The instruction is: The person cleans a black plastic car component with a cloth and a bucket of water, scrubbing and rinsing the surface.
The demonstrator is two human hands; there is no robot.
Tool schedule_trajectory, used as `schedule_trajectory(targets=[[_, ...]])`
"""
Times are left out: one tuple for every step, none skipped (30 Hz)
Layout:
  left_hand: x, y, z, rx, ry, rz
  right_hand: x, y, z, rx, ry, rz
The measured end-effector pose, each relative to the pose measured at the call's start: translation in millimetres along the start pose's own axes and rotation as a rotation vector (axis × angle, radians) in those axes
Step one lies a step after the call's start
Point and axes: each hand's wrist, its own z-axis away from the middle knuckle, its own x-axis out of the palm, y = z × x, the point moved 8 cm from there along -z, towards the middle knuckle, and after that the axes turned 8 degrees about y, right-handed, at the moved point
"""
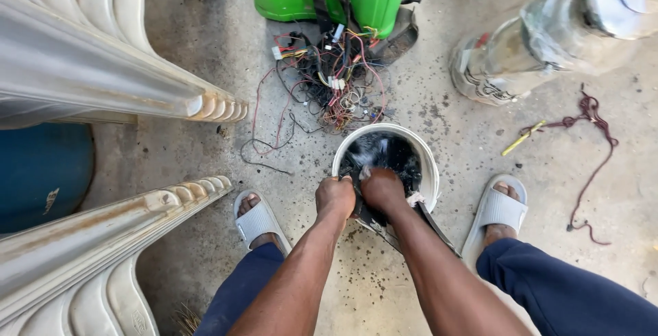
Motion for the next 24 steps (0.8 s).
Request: schedule_trajectory(targets=[[1, 0, 0, -0.001, -0.004, 0.002, 5, 4, -9, -0.001, -0.002, 0.004], [4, 1, 1, -0.005, -0.015, 0.054, 15, 14, -17, 0.057, -0.073, -0.006], [6, -1, 2, -0.011, -0.024, 0.1, 26, 22, -21, 0.119, -0.144, -0.02], [-4, 12, 21, -0.013, -0.026, 0.098, 31, 27, -31, 0.122, -0.147, -0.02], [-6, 22, 44, -0.04, -0.169, 0.275, 45, 34, -29, 0.22, -0.259, -0.046], [-8, 34, 70, -0.068, -0.309, 0.452, 57, 40, -26, 0.318, -0.371, -0.072], [14, 14, 55, -0.071, -0.313, 0.447, 58, 41, -26, 0.326, -0.374, -0.072], [37, -7, 42, -0.124, -0.336, 0.557, 64, 46, -23, 0.418, -0.458, -0.084], [56, -14, 18, -0.151, -0.349, 0.684, 74, 50, -43, 0.488, -0.522, -0.098], [64, -8, 1, -0.129, -0.343, 0.696, 75, 52, -53, 0.471, -0.503, -0.1], [74, -19, -7, -0.203, -0.315, 0.826, 75, 53, -40, 0.524, -0.488, -0.164], [84, -31, -16, -0.277, -0.285, 0.957, 76, 54, -25, 0.576, -0.472, -0.227], [80, -26, -9, -0.288, -0.286, 0.954, 43, 37, -15, 0.582, -0.481, -0.224], [76, -20, -3, -0.303, -0.282, 1.027, 14, 21, -3, 0.631, -0.516, -0.305], [79, 0, 0, -0.302, -0.295, 1.104, -19, 15, -5, 0.676, -0.528, -0.377], [79, 1, -12, -0.296, -0.315, 1.106, -56, 4, -19, 0.679, -0.514, -0.364], [80, -9, -16, -0.325, -0.329, 1.124, -89, -13, -14, 0.762, -0.55, -0.481], [81, -19, -21, -0.354, -0.342, 1.141, -123, -32, -10, 0.844, -0.582, -0.6], [83, -25, -23, -0.359, -0.335, 1.144, -120, -38, -9, 0.843, -0.591, -0.6], [83, -32, -26, -0.371, -0.32, 1.149, -122, -47, -17, 0.782, -0.495, -0.649], [77, -37, -32, -0.37, -0.293, 1.157, -123, -61, -29, 0.709, -0.398, -0.709], [70, -40, -36, -0.364, -0.274, 1.162, -69, -46, -33, 0.698, -0.407, -0.723], [72, -44, -35, -0.374, -0.267, 1.157, -36, -24, -36, 0.57, -0.287, -0.624], [74, -47, -33, -0.384, -0.26, 1.153, -5, -4, -40, 0.442, -0.17, -0.521]])
